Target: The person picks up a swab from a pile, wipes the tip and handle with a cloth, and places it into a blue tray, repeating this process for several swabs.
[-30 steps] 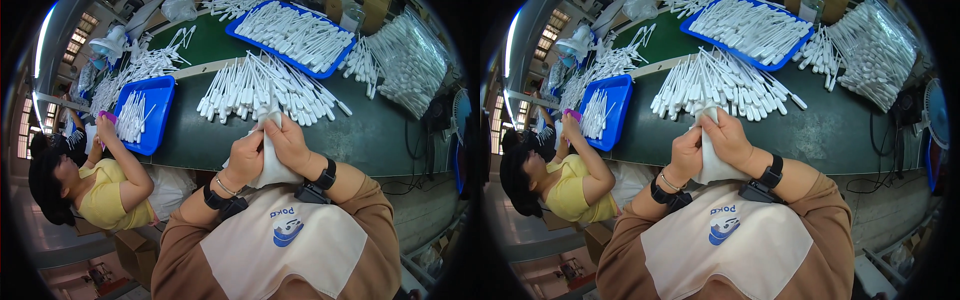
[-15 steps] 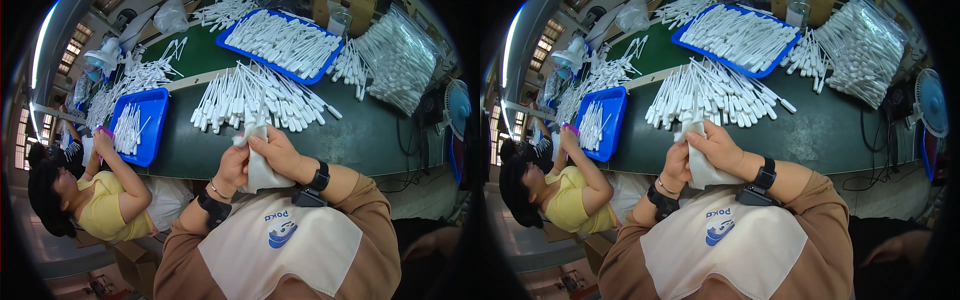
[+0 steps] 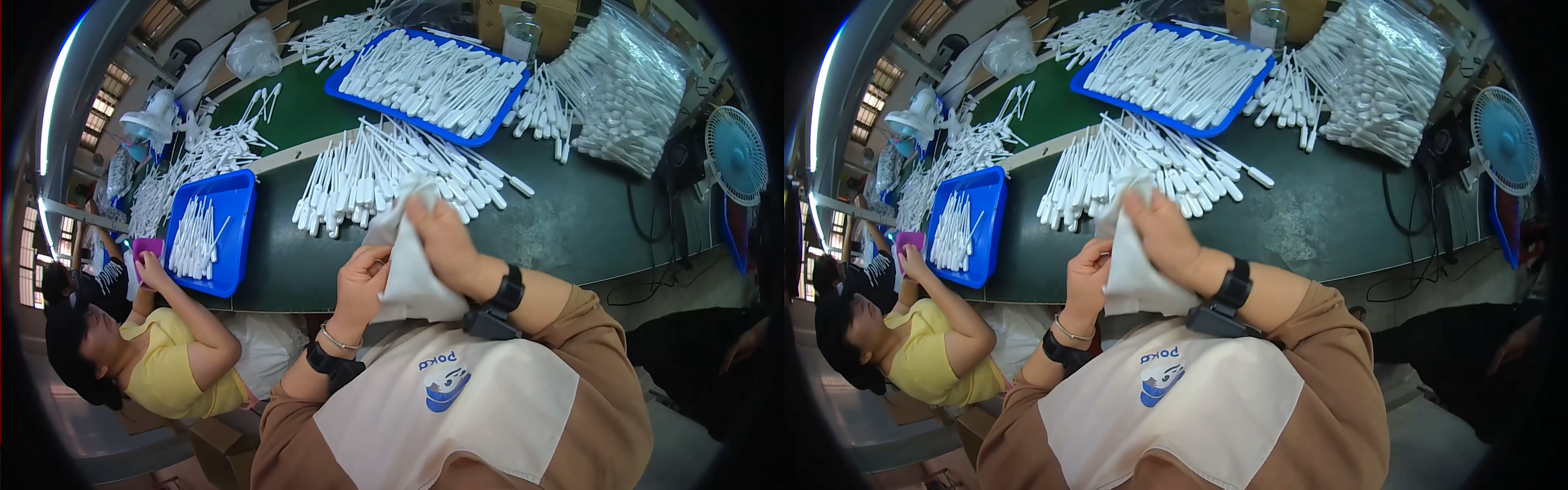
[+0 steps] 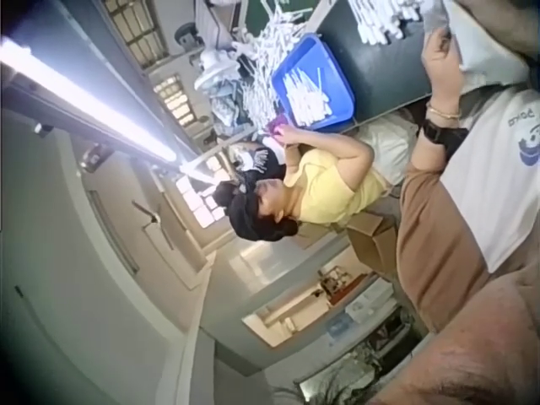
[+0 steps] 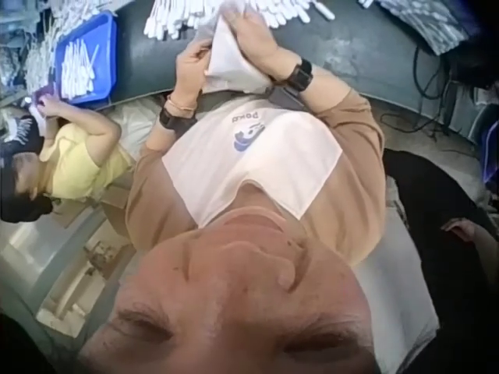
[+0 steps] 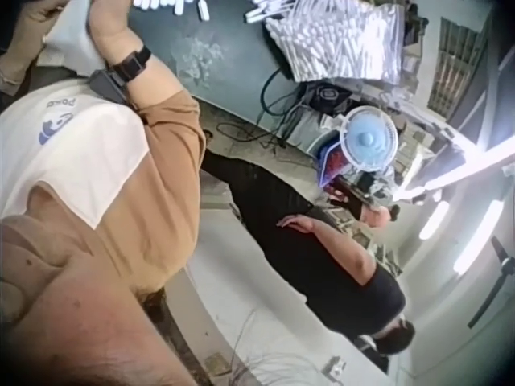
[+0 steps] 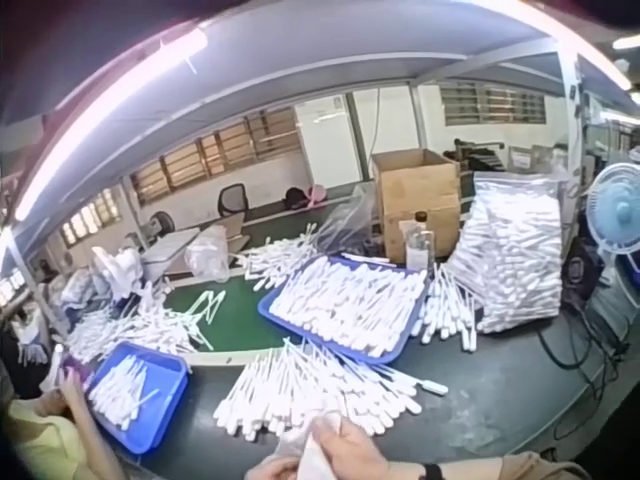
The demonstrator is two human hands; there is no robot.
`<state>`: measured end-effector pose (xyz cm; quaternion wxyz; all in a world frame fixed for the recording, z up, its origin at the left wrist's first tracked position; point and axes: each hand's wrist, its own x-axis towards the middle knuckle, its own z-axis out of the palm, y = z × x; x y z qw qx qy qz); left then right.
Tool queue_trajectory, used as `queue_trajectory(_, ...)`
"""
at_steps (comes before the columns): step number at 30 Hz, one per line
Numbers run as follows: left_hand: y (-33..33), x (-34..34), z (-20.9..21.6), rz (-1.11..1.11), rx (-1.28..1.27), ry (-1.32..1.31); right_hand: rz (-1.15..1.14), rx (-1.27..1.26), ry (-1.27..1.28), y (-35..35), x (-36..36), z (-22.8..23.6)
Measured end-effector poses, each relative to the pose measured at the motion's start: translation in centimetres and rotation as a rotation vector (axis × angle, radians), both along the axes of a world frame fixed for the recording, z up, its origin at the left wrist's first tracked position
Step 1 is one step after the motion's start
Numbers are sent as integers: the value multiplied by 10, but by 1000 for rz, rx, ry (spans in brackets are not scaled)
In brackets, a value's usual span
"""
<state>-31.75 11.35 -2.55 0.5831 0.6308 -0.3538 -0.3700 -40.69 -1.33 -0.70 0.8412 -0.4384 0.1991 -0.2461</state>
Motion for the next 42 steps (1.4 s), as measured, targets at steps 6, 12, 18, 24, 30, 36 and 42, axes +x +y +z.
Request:
queue_trajectory(6, -18, -15, 13, 176, -310, 255, -9, -324, -143, 23, 7, -16)
queue_trajectory(12, -15, -15, 56, 97, -270, 134, -110, -706, 33, 5, -4, -2)
queue_trajectory(18, -12, 24, 42, 31, -61, -131, 50, -1046, 126, 8, -4, -9)
queue_trajectory(24, -2, 35, 31, 212, -273, 109, 152, -904, -331, 6, 2, -8)
queue_trajectory(30, -11, 20, 27, 375, -548, 15, 169, -815, -155, 2, -14, 10)
queue_trajectory(36, -13, 7, 33, 600, -140, -388, 19, -890, 76, -4, -12, 2)
queue_trajectory(42, -25, -1, 20, 407, -281, -16, -63, -1137, 73, 6, -5, -9)
